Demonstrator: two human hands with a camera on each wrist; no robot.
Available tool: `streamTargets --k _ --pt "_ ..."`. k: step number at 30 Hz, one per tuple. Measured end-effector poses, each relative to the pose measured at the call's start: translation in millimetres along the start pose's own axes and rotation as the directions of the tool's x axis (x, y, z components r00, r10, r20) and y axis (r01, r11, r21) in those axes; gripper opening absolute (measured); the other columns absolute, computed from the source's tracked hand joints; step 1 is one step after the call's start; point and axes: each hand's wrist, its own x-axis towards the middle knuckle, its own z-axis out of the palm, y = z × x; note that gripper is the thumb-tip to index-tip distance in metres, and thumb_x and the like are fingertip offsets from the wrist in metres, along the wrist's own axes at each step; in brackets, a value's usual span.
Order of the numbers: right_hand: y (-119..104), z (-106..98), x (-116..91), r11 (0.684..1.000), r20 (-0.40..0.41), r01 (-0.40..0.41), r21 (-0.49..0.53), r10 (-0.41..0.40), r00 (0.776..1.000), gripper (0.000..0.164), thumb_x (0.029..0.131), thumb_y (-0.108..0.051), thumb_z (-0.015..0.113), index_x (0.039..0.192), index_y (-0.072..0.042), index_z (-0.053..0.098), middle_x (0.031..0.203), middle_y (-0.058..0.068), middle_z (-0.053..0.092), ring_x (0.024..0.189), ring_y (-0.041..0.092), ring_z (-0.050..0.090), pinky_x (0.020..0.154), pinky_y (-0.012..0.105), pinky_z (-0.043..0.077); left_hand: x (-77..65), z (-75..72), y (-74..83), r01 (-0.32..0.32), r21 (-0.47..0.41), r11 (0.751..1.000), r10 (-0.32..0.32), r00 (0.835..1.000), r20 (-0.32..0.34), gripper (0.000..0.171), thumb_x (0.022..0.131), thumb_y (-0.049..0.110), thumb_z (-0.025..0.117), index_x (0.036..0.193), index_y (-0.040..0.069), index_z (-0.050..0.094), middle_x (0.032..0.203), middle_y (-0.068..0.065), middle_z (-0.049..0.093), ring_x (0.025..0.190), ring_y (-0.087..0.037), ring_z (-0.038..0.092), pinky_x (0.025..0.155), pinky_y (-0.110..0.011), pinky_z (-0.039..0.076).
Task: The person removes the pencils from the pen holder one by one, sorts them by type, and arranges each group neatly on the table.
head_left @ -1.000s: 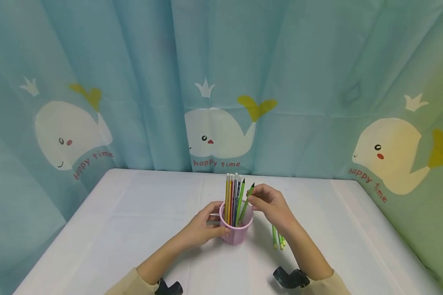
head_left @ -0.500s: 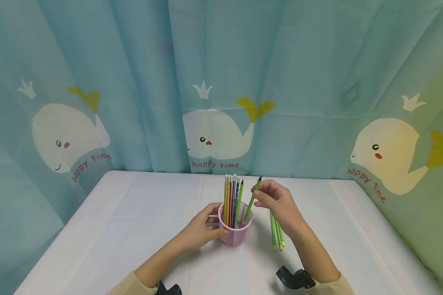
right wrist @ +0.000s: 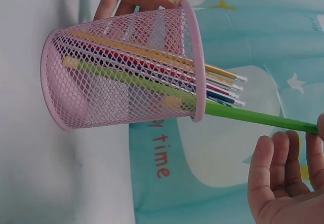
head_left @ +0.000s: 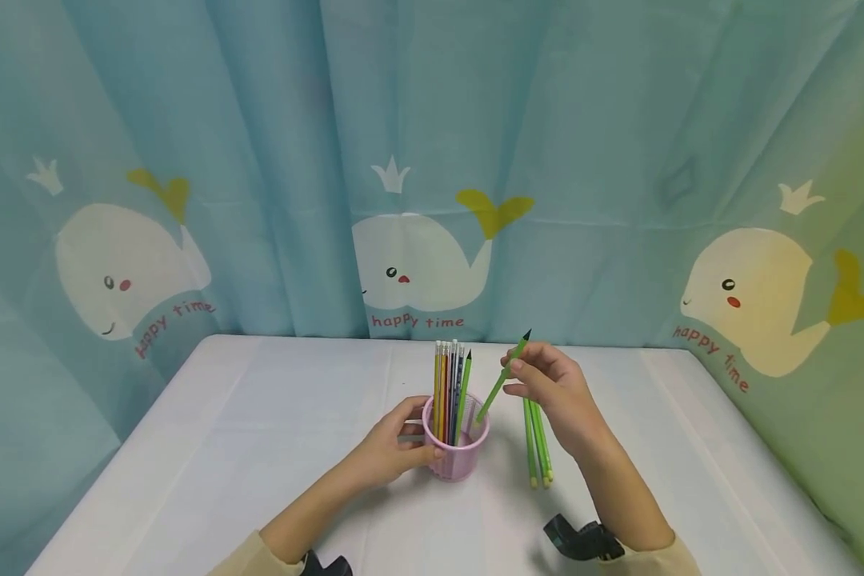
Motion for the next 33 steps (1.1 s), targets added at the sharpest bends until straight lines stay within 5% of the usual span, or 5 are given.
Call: streamTargets --k 11,23,33 --pt "-5 -8 1 0.993 -0.048 -0.022 0.113 0.028 0.998 0.01 0.101 -0.014 0.058 0.109 -0.008 0.057 0.107 0.003 0.063 0.101 0.017 0.065 0.084 0.032 0.061 -0.9 -0.3 0.3 0.005 -0.002 1.0 -0.005 1.0 -0.007 0.068 0.087 0.016 0.077 0.145 0.008 0.043 0.139 -0.02 0.051 0.124 -0.038 0.057 0.101 -0.04 0.054" --pt "-6 -16 1 0.971 0.0 0.037 0.235 -0.038 0.999 0.009 0.104 -0.009 0.051 0.11 -0.011 0.057 0.107 0.001 0.06 0.092 0.013 0.062 0.08 0.03 0.061 -0.6 -1.2 -1.0 0.004 -0.006 1.0 -0.004 1.0 -0.004 0.068 0.087 0.016 0.077 0.145 0.008 0.043 0.14 -0.019 0.051 0.125 -0.037 0.056 0.102 -0.042 0.053" --pt "-5 -21 2 0.981 -0.001 0.018 0.193 -0.019 1.0 0.012 0.103 -0.009 0.052 0.113 -0.013 0.059 0.1 0.001 0.062 0.088 0.013 0.063 0.078 0.032 0.062 0.0 -0.5 -0.2 0.003 -0.005 1.0 -0.003 1.0 -0.004 0.068 0.087 0.017 0.077 0.145 0.008 0.042 0.141 -0.02 0.051 0.125 -0.038 0.056 0.102 -0.042 0.053"
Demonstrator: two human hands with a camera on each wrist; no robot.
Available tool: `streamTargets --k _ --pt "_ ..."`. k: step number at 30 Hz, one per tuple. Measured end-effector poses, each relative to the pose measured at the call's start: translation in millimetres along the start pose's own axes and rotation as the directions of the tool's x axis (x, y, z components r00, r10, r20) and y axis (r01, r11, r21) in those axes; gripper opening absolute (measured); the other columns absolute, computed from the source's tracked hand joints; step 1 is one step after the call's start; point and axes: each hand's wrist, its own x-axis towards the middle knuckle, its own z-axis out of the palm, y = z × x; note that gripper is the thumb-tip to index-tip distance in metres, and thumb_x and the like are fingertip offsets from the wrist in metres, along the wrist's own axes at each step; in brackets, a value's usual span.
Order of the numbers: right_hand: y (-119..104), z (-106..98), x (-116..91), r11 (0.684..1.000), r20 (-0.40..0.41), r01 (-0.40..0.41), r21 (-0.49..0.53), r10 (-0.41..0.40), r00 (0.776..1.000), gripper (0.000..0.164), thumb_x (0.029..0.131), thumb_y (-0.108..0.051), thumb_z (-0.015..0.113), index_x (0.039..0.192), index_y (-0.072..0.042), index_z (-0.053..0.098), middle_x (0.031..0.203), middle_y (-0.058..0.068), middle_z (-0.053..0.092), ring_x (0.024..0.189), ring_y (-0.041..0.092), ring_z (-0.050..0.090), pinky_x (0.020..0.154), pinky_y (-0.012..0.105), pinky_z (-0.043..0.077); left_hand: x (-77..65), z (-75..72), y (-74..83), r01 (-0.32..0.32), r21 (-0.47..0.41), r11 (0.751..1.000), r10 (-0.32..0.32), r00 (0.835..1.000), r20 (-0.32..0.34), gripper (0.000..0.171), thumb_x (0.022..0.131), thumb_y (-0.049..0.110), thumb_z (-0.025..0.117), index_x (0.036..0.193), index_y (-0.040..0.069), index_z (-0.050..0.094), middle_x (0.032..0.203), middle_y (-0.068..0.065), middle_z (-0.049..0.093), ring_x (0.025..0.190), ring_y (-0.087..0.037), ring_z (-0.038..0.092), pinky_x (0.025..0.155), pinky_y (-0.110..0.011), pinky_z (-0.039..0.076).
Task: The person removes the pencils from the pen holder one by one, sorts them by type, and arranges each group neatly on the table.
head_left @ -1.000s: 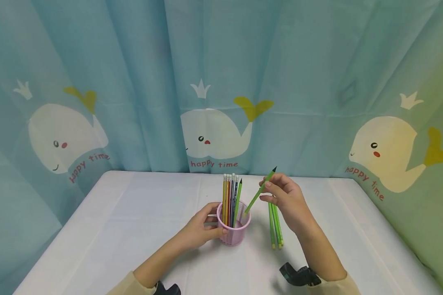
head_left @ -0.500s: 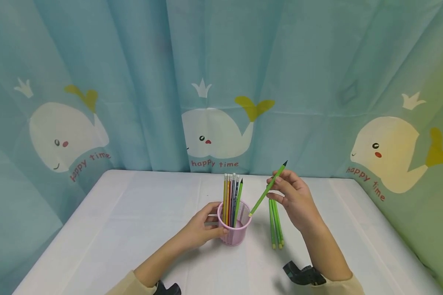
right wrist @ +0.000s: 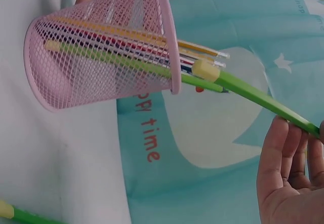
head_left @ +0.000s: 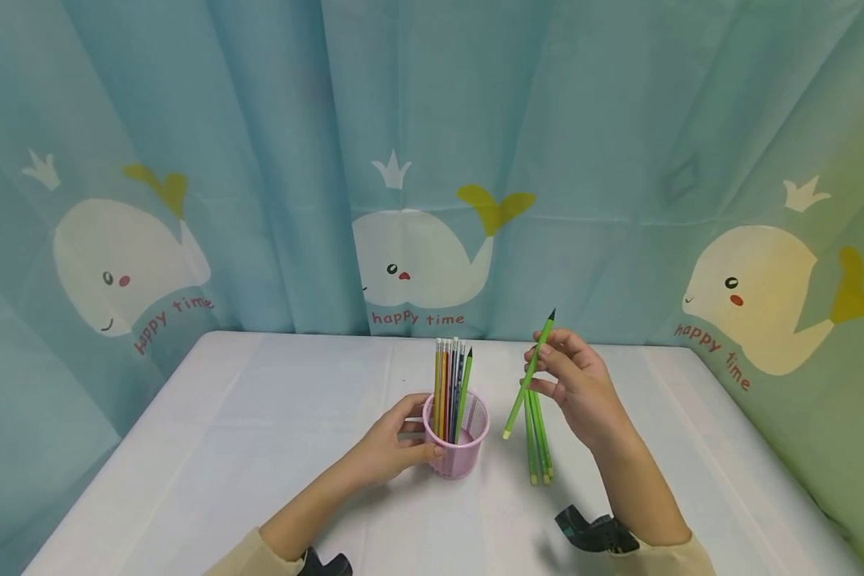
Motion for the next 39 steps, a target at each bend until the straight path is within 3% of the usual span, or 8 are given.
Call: streamTargets --k 26,39 --pt "15 -30 8 0.991 -0.089 -0.098 -0.091 0.09 0.992 0.013 0.102 -0.011 0.055 0.114 -0.015 0.058 0.098 -0.001 0.064 0.088 0.015 0.062 0.08 0.032 0.062 0.6 -0.8 -2.9 0.002 -0.008 1.0 -0.002 1.0 -0.003 0.068 0.087 0.017 0.078 0.145 0.01 0.043 0.141 -0.018 0.051 0.125 -0.036 0.056 0.103 -0.043 0.052" --pt "34 -50 12 0.964 -0.158 -0.198 -0.177 0.171 0.972 0.012 0.101 -0.015 0.057 0.114 -0.015 0.058 0.099 -0.001 0.065 0.088 0.014 0.062 0.079 0.03 0.061 0.5 -0.1 -1.4 -0.001 -0.005 1.0 0.001 1.0 -0.002 0.068 0.087 0.017 0.077 0.145 0.01 0.043 0.14 -0.018 0.051 0.125 -0.036 0.056 0.102 -0.043 0.053"
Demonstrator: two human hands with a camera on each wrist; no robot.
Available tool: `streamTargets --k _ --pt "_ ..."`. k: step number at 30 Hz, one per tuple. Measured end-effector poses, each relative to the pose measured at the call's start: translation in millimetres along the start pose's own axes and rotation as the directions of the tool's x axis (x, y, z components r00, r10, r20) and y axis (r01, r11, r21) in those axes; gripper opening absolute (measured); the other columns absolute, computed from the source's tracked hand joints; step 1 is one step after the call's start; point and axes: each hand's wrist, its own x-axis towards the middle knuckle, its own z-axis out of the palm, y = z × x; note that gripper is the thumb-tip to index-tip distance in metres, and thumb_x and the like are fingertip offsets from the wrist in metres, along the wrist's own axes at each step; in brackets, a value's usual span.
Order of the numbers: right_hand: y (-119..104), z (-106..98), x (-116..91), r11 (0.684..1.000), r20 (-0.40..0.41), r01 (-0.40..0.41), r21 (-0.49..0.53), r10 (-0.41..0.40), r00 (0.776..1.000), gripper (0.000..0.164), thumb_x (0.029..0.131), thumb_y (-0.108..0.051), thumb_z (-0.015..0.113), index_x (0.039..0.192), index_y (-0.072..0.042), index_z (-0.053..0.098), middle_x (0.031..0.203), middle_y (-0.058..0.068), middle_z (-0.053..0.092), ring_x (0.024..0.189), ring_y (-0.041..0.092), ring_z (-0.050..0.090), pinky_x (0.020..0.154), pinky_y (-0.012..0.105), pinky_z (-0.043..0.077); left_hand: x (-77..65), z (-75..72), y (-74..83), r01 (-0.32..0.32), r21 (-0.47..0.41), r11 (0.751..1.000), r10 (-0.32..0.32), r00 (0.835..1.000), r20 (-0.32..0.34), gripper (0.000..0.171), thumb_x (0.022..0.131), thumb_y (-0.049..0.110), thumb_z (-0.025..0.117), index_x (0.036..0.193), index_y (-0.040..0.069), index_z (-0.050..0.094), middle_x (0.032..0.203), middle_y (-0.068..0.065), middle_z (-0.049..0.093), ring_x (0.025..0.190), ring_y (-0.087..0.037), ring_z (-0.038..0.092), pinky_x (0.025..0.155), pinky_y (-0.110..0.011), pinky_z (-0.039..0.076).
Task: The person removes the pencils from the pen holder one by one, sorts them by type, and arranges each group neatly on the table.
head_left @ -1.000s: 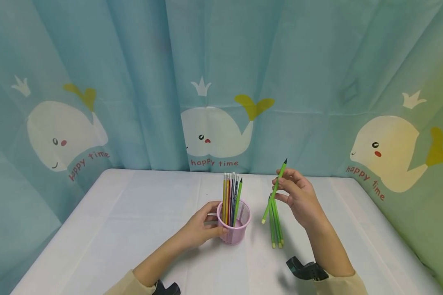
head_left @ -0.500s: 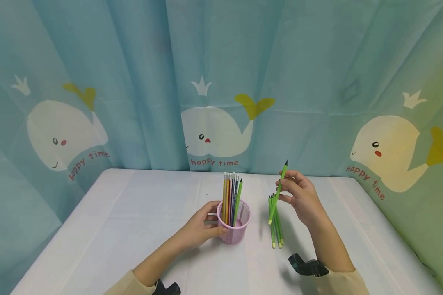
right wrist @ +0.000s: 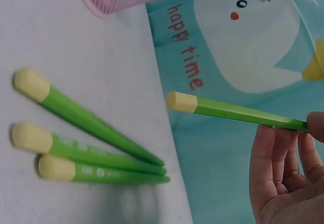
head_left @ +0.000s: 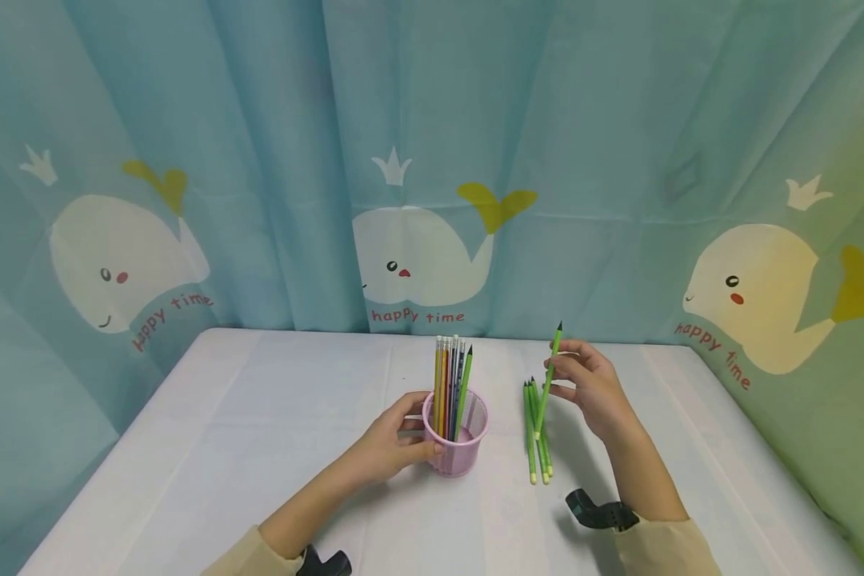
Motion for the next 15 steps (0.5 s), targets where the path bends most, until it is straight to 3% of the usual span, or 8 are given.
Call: streamTargets --k 15 --pt "16 -14 6 0.987 -0.008 -0.11 -0.121 0.11 0.994 0.018 0.099 -0.016 0.059 0.115 -0.009 0.054 0.097 0.0 0.066 0.083 0.013 0.062 0.076 0.028 0.061 -1.2 -0.7 0.8 0.015 -0.001 1.0 -0.015 1.0 0.001 0.068 0.087 0.017 0.078 0.145 0.011 0.043 0.139 -0.017 0.052 0.125 -0.036 0.056 0.103 -0.044 0.052"
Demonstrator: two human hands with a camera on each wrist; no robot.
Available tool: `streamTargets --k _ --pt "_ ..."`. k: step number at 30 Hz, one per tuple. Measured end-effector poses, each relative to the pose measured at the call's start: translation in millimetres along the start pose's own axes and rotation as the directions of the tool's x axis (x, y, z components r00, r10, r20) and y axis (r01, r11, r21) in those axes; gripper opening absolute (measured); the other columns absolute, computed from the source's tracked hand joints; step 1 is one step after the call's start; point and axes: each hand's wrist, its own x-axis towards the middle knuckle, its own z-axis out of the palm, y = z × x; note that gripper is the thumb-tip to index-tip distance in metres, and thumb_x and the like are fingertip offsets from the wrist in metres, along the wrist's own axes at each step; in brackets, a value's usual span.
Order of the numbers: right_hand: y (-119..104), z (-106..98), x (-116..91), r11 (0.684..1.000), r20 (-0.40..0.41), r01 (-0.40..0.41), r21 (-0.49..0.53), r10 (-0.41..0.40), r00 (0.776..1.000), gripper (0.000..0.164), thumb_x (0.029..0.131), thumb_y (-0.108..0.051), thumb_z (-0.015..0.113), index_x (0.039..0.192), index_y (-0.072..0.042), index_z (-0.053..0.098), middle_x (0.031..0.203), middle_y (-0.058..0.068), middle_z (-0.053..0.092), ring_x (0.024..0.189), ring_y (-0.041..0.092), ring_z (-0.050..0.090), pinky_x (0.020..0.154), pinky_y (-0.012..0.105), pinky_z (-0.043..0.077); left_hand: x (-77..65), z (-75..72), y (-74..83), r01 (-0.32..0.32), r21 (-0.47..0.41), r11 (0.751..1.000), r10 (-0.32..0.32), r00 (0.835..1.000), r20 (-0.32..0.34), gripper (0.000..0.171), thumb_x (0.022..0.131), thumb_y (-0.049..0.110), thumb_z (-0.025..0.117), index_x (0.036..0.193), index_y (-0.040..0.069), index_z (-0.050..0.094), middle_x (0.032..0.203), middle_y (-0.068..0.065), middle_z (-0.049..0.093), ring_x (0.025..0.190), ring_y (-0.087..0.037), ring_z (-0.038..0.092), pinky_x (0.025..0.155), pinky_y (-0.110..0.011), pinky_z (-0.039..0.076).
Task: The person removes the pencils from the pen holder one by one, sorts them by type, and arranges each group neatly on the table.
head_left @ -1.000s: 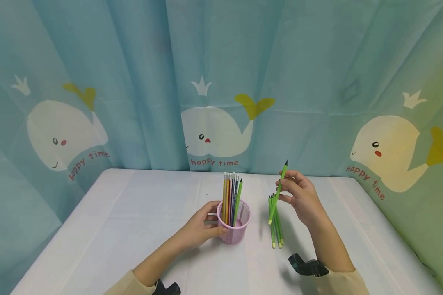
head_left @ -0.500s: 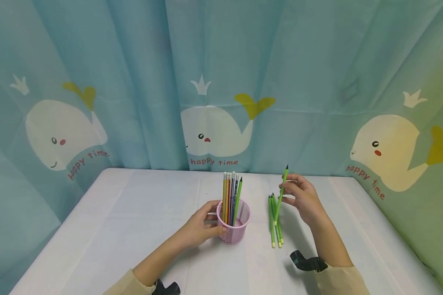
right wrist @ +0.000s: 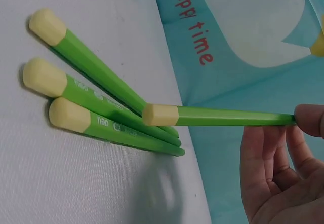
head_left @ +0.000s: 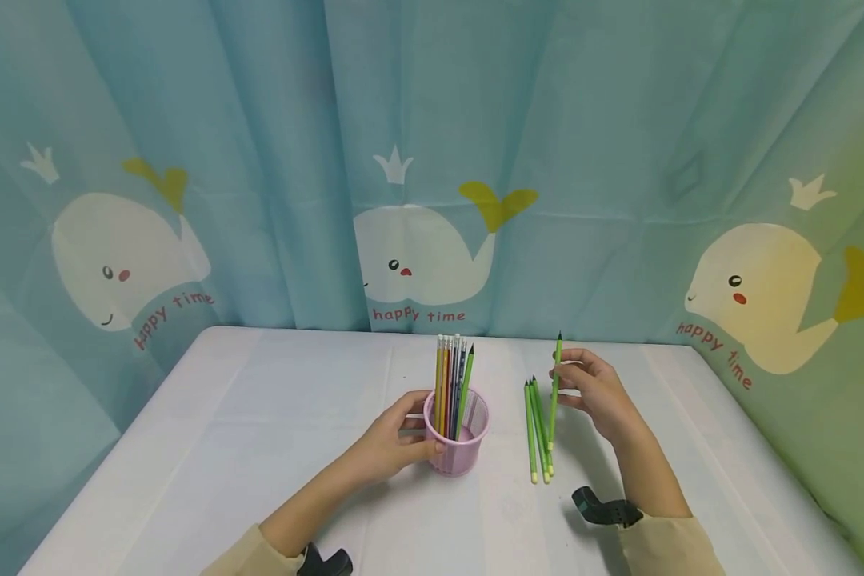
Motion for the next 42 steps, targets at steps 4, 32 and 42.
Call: streamTargets --k 4,32,42 --pt "1 -2 1 0.998 -0.01 -0.046 -0.043 0.046 0.999 0.024 0.099 -0.016 0.058 0.119 -0.005 0.053 0.1 0.004 0.066 0.08 0.012 0.062 0.075 0.028 0.061 0.2 0.1 0.3 0.001 0.0 1.0 -0.001 1.0 0.002 0.068 0.087 0.017 0.077 0.145 0.01 0.043 0.14 -0.018 0.051 0.125 -0.036 0.056 0.103 -0.045 0.052" --pt "20 2 6 0.94 -0.082 -0.232 -0.25 0.218 0.972 0.04 0.096 -0.016 0.062 0.131 0.0 0.05 0.098 0.01 0.063 0.078 0.017 0.058 0.063 0.031 0.06 0.3 -0.3 0.0 -0.01 0.008 1.0 0.01 1.0 0.004 0.068 0.087 0.018 0.077 0.145 0.01 0.043 0.14 -0.018 0.051 0.125 -0.037 0.056 0.103 -0.045 0.052" --pt "24 2 9 0.936 -0.089 -0.259 -0.238 0.245 0.966 0.041 0.098 -0.018 0.059 0.133 -0.001 0.049 0.102 0.013 0.065 0.077 0.016 0.059 0.066 0.031 0.062 1.3 -0.2 -0.8 -0.024 -0.006 1.0 0.024 1.0 0.007 0.068 0.087 0.016 0.077 0.145 0.009 0.043 0.139 -0.018 0.051 0.125 -0.037 0.056 0.103 -0.044 0.052"
